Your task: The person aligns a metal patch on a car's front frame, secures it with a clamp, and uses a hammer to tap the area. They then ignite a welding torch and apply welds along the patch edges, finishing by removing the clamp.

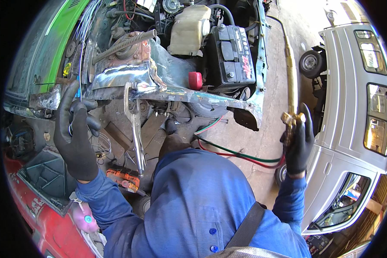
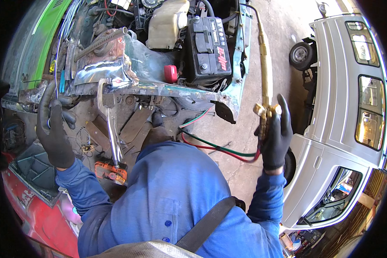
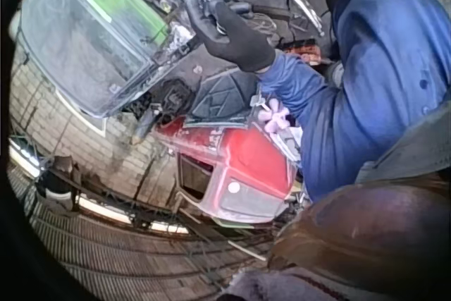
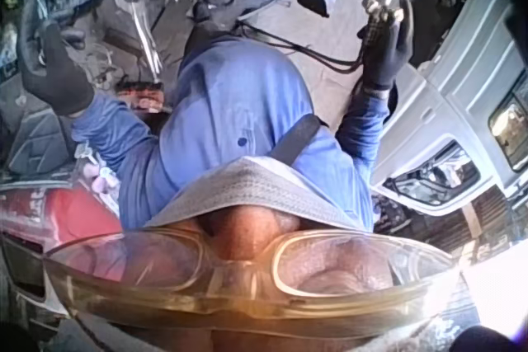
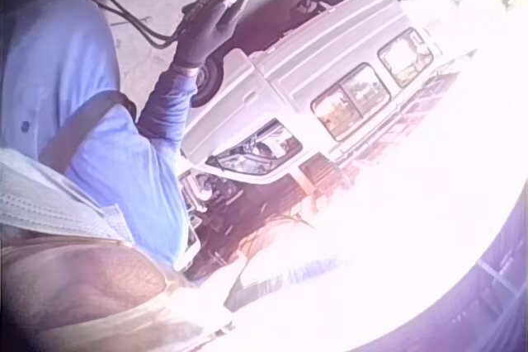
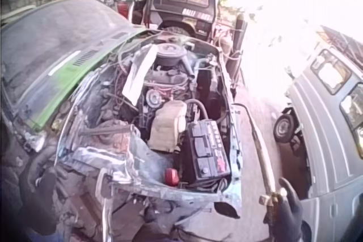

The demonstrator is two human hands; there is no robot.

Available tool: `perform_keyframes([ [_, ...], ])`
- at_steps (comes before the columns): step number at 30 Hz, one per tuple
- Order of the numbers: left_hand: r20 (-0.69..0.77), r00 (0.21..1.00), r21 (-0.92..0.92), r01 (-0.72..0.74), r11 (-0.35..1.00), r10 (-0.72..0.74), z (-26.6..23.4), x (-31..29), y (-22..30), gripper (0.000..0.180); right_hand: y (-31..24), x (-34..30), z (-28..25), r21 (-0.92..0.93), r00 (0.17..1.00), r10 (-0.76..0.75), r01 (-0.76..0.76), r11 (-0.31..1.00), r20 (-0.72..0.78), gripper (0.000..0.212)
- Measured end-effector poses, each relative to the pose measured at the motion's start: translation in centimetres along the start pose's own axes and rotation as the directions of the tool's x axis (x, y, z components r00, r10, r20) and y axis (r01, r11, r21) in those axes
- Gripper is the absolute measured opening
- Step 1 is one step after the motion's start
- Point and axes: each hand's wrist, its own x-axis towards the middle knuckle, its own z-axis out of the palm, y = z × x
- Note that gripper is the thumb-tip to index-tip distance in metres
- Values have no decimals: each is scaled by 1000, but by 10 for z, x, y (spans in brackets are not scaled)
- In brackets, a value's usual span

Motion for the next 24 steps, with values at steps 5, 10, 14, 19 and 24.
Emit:
perform_keyframes([
  [5,-32,999,-28,28,999,-29,1,-1,0,46,21,24,40,183,961,275,-271,945,1,37],
  [10,-46,997,-60,64,996,-66,-6,-1,-6,46,30,32,85,118,971,238,-235,965,-12,38],
  [14,-45,994,-70,96,993,-99,-9,2,-20,46,36,42,108,67,981,195,-194,979,-11,42],
  [19,-48,992,-47,116,992,-118,-11,5,-37,46,41,57,125,-151,989,149,-145,978,14,61],
  [24,-71,991,-15,112,994,-113,-8,9,-45,46,42,63,125,-615,980,-155,199,764,124,76],
])
